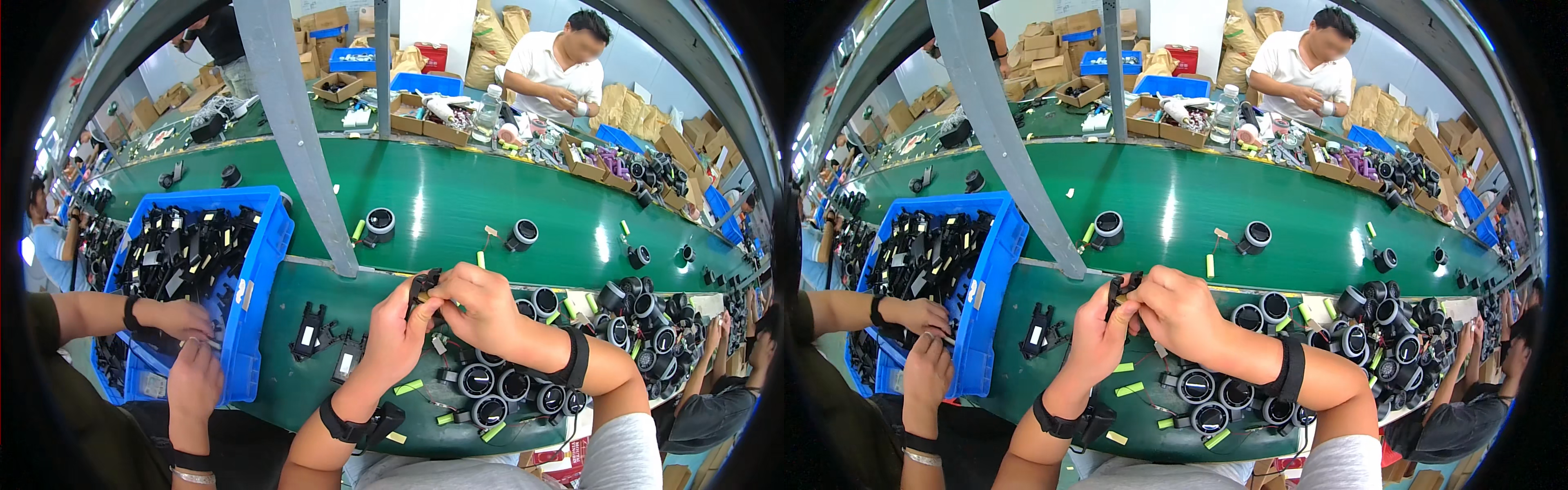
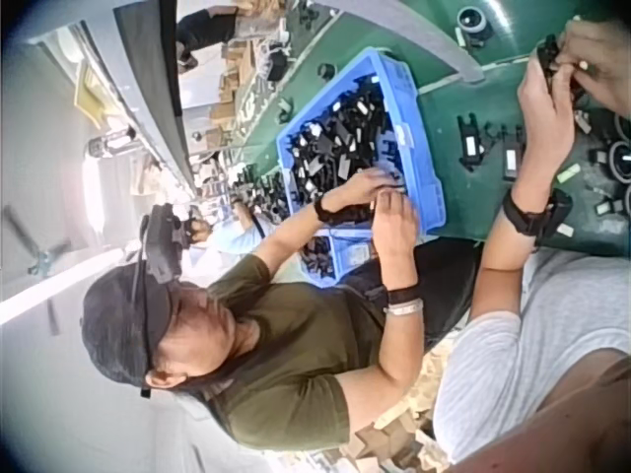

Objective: Assembling small electronic housing components at a factory assembly workstation.

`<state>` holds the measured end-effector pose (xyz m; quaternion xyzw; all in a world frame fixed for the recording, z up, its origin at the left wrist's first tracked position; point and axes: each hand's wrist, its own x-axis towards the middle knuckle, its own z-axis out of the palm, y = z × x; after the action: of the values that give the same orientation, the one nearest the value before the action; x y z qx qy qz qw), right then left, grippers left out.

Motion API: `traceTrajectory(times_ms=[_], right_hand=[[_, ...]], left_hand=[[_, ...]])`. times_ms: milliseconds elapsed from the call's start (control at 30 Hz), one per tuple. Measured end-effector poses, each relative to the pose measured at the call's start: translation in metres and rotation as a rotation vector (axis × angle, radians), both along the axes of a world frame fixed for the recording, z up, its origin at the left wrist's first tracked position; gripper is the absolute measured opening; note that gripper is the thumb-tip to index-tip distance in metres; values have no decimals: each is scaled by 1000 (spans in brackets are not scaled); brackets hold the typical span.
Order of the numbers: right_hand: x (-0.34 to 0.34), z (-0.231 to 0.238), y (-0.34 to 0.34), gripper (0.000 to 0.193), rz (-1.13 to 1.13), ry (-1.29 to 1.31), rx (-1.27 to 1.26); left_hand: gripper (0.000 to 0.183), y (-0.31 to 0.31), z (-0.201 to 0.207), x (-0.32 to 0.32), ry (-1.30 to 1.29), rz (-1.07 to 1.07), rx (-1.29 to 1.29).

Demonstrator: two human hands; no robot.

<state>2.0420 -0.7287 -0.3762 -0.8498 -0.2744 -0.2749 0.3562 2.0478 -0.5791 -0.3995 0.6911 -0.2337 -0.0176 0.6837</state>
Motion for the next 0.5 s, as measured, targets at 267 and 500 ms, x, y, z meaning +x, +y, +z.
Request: traceTrajectory(times_ms=[267, 500], right_hand=[[40, -15, -10, 8, 93, 80, -49], [85, -26, -6, 7, 75, 262, 4]], left_hand=[[23, -10, -25, 25, 31, 65, 73], [30, -6, -34, 63, 130, 49, 229]])
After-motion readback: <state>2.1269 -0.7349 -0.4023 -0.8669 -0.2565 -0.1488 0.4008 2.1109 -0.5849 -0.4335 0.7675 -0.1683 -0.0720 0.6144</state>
